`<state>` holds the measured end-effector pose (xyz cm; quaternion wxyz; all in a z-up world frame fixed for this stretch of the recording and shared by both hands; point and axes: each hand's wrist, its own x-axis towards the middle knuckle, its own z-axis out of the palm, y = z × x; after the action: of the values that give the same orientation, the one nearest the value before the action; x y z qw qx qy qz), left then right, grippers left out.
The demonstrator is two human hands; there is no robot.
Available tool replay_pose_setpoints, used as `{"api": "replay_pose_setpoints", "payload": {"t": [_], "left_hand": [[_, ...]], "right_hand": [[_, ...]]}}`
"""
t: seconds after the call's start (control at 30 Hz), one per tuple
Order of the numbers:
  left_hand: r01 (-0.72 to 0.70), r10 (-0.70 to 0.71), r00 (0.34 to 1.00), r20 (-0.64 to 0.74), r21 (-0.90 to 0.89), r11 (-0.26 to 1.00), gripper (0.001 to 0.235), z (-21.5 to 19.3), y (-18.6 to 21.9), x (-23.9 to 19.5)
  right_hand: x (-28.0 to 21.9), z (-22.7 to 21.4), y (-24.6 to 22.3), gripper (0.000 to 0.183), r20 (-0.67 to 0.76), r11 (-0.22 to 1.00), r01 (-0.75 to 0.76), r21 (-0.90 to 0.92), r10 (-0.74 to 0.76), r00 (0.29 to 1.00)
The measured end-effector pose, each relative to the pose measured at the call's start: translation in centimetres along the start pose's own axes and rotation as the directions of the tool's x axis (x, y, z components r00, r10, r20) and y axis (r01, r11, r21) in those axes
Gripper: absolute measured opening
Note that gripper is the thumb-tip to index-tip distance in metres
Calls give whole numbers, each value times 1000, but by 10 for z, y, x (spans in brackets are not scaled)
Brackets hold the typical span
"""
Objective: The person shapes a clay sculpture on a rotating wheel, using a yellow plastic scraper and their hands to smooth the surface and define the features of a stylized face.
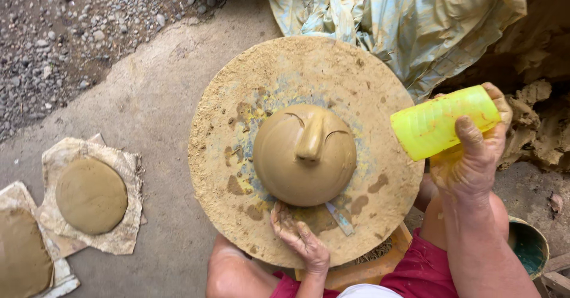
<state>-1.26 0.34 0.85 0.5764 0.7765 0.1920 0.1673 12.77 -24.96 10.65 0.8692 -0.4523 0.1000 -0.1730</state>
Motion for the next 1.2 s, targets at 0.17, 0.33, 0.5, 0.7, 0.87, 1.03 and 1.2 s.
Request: {"api": "replay_pose_setpoints", "payload": {"t": [0.17, 0.33, 0.5, 0.7, 0.87, 1.03, 1.2], "left_hand": [[24, -26, 999, -27, -71, 997, 69, -2, 14, -17], [19, -33, 998, -49, -257, 966, 69, -16, 31, 10], [-47, 82, 994, -75, 382, 923, 62, -48, 22, 62], [13, 130, 973, -190, 608, 794, 61, -30, -13, 41], [23, 76, 974, -214, 424, 905, 63, -14, -16, 5], [-1, 92, 979, -183, 442, 897, 62, 5, -8, -10], [-4, 56, 991, -118, 400, 917, 65, 15, 5, -24]], "right_hand": [[8, -17, 17, 62, 50, 827, 19, -562, 11, 999], [-5, -24, 51, 74, 227, 576, 248, -779, -111, 968], [-10, -31, 60, 78, 201, 269, 197, -943, -15, 980], [13, -34, 47, 60, 96, 773, 178, -609, -151, 984], [43, 9, 2, 43, 174, 893, 107, -438, -32, 984], [76, 117, 5, 41, 562, 768, 209, -605, 225, 796], [59, 239, 70, 42, 648, 452, 464, -762, 518, 559]]}}
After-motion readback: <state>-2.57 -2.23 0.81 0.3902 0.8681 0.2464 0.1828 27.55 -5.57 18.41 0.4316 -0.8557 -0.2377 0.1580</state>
